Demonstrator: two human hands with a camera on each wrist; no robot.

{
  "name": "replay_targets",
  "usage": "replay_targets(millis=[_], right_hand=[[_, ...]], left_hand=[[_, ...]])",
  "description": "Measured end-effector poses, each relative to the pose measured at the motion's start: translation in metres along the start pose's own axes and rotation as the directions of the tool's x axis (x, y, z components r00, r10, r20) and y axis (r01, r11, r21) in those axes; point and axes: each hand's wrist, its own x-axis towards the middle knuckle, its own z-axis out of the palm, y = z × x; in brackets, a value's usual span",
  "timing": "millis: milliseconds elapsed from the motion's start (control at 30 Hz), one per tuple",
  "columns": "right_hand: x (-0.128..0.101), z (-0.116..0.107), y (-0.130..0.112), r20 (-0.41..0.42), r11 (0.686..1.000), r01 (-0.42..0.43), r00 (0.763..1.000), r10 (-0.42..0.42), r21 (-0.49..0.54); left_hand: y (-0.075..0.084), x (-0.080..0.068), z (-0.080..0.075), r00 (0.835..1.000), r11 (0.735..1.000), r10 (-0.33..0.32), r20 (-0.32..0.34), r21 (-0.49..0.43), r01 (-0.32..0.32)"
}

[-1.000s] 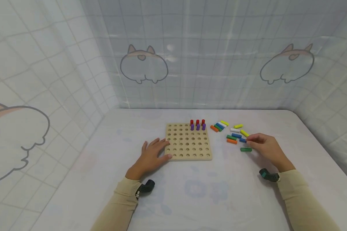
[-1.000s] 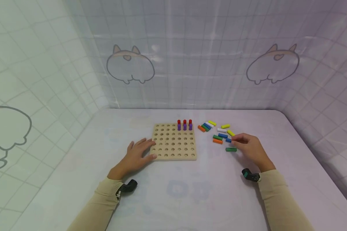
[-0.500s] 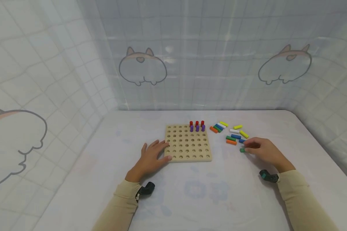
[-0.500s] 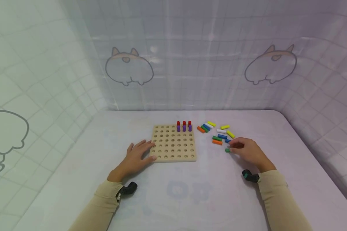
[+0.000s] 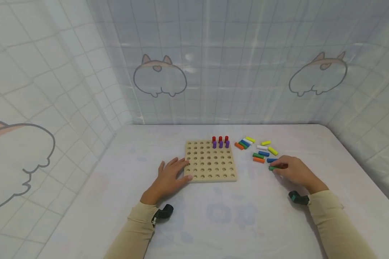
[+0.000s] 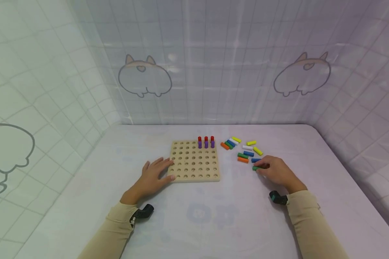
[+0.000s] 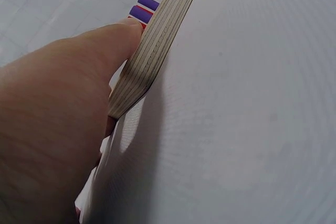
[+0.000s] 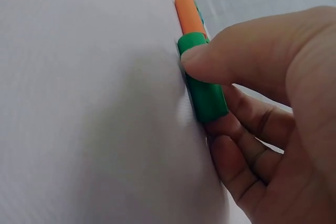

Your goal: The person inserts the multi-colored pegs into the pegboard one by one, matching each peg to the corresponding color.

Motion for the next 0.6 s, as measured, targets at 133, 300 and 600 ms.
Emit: replay_targets(millis=[133, 300, 600], right_hand=[[0.0004, 0.0001, -0.0023, 0.002, 1.0, -0.004, 1.0, 0.004, 0.009], [-0.0003, 0.0007, -0.0024, -0.005, 0.999, -0.01, 1.0, 0.01, 0.054], [0.0001, 0.0009, -0.009, -0.049, 0.99, -0.046, 0.997, 0.053, 0.13]], left_hand=[[-0.0007, 0.0004, 0.0006, 1.0, 1.0, -0.002, 0.003, 0.005, 0.002], [-0.0002, 0.0, 0.0005, 1.0, 1.0, -0.005, 0.0, 0.008, 0.005], [0.0009, 0.0015, -0.0004, 1.0, 1.0, -0.014, 0.003, 0.013, 0.014]])
